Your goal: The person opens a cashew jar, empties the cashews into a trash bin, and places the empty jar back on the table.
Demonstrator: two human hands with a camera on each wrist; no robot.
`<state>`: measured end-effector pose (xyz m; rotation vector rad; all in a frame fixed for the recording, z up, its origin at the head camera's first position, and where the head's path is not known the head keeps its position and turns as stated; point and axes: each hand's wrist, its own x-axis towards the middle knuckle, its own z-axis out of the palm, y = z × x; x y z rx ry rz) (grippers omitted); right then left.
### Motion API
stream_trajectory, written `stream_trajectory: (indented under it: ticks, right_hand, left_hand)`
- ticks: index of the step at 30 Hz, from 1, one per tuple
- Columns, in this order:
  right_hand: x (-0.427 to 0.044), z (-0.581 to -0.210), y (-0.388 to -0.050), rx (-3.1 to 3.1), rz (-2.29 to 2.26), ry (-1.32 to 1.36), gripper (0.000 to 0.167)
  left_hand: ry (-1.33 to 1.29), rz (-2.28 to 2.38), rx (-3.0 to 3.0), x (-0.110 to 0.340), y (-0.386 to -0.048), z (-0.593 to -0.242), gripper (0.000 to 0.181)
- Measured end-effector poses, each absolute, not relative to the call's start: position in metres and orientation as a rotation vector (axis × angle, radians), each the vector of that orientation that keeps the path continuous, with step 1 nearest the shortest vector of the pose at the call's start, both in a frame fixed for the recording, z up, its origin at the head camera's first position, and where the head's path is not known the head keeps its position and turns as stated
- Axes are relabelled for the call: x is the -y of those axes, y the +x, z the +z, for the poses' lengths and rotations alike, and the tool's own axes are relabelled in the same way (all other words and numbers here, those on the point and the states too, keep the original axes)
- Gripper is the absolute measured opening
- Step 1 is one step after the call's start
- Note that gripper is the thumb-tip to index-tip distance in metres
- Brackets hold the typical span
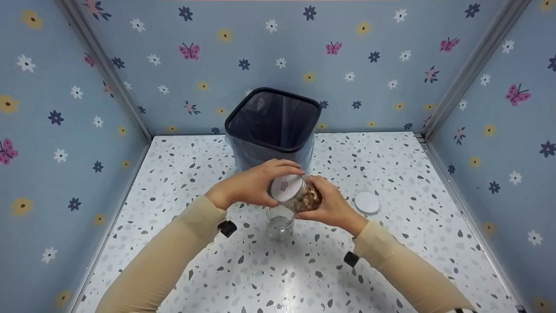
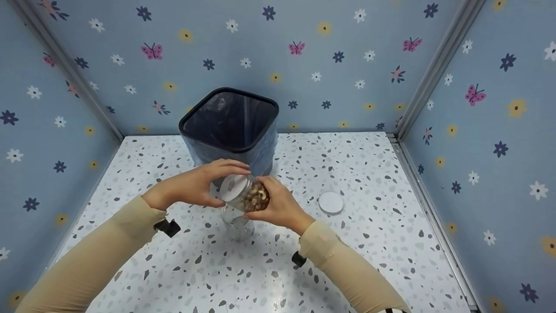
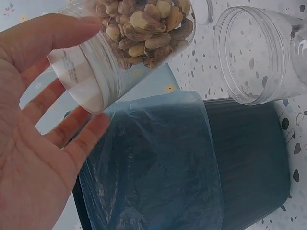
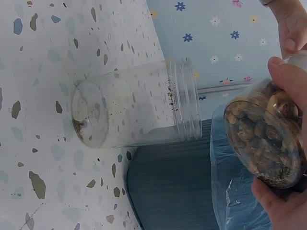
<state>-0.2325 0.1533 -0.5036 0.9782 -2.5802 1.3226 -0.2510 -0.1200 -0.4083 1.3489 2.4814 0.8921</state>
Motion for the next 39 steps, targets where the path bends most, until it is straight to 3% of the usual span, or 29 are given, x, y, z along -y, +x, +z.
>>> stream_trajectory:
  ticks: [14, 39]
  right_hand:
    - [-0.153, -0.502, -0.231, 2.547, 1.277, 1.014, 0.090]
    - [-0.155, -0.499, -0.227, 2.553, 1.257, 1.008, 0.088]
  left_hand:
    - [1.355, 0.911, -2.591, 0.119, -0.251, -0.411, 0.086]
    - [1.044, 0.983, -2.798, 0.109, -0.243, -0.417, 0.076]
